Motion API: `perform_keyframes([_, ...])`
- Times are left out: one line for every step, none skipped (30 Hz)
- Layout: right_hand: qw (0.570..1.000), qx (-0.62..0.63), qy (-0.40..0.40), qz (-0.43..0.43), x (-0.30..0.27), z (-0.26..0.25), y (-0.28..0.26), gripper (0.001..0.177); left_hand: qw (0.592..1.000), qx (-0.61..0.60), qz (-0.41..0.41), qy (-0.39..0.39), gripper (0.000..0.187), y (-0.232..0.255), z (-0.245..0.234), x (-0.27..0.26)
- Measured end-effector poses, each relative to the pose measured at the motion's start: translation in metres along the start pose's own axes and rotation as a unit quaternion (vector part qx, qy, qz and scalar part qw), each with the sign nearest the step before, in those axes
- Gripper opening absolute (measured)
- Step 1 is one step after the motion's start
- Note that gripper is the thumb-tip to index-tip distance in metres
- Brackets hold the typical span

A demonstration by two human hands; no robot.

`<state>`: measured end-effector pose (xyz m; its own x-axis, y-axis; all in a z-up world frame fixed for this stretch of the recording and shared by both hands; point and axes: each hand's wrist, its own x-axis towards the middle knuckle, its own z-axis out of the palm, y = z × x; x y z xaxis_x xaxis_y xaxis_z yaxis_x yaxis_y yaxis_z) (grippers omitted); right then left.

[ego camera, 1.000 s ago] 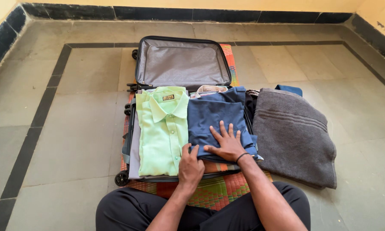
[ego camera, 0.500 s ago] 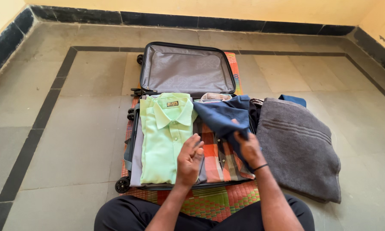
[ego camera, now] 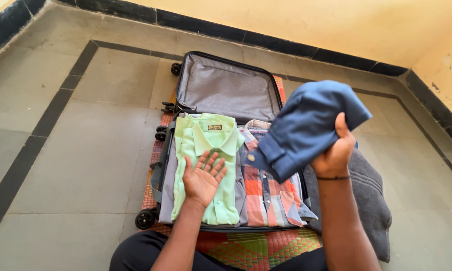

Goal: The person sits on a mat and packs a suitcase with folded clothes. They place various shirts and trousers into the suitcase, arranging them neatly by hand.

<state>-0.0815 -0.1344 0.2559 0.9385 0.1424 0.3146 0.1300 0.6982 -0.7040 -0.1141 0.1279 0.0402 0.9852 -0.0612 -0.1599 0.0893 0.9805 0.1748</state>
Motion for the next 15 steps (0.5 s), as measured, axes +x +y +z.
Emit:
perform_keyframes([1.000,0.023,-0.006,-0.006,0.010,0.011,0.001,0.059,1.000,-0.002,-0.014,-0.008,0.089,-0.001,0.004,-0.002])
perform_keyframes([0.999,0.046,-0.013,-0.011,0.020,0.021,0.003,0.059,0.999,-0.005,-0.028,-0.016,0.089,-0.001,0.008,-0.006])
perform_keyframes([0.997,0.070,-0.020,-0.016,0.027,0.030,0.005,0.059,0.999,-0.007,-0.041,-0.023,0.090,0.002,0.011,-0.010])
perform_keyframes([0.992,0.116,-0.037,-0.015,0.030,0.038,0.010,0.060,0.998,-0.003,-0.041,-0.045,0.090,0.006,0.015,-0.015])
perform_keyframes([0.985,0.161,-0.053,-0.014,0.033,0.045,0.015,0.061,0.997,0.000,-0.041,-0.066,0.091,0.011,0.018,-0.017])
perform_keyframes([0.976,0.207,-0.068,-0.012,0.033,0.050,0.023,0.062,0.995,0.004,-0.041,-0.086,0.092,0.015,0.020,-0.020])
perform_keyframes([0.981,0.189,-0.044,-0.025,0.029,0.054,0.035,0.061,0.996,-0.002,-0.035,-0.085,0.091,0.022,0.022,-0.021])
perform_keyframes([0.984,0.171,-0.020,-0.039,0.016,0.054,0.052,0.061,0.996,-0.008,-0.030,-0.084,0.091,0.030,0.023,-0.020])
perform_keyframes([0.987,0.152,0.004,-0.053,-0.002,0.053,0.072,0.060,0.996,-0.014,-0.025,-0.084,0.090,0.038,0.021,-0.021])
perform_keyframes([0.989,0.132,0.026,-0.068,-0.021,0.050,0.093,0.060,0.994,-0.020,-0.023,-0.108,0.089,0.046,0.019,-0.021])
perform_keyframes([0.989,0.112,0.048,-0.083,-0.042,0.044,0.116,0.059,0.991,-0.027,-0.020,-0.131,0.088,0.056,0.018,-0.021])
perform_keyframes([0.985,0.137,0.095,-0.048,-0.065,0.038,0.144,0.057,0.987,-0.033,-0.015,-0.156,0.087,0.061,0.017,-0.021])
perform_keyframes([0.970,0.159,0.182,-0.020,-0.087,0.032,0.175,0.055,0.994,0.009,-0.029,-0.108,0.084,0.064,0.018,-0.021])
perform_keyframes([0.926,0.152,0.339,0.069,-0.110,0.023,0.200,0.052,0.996,0.052,-0.044,-0.057,0.081,0.069,0.018,-0.021])
perform_keyframes([0.912,0.188,0.348,0.106,-0.131,0.014,0.222,0.050,0.994,0.093,-0.060,-0.006,0.079,0.072,0.019,-0.020])
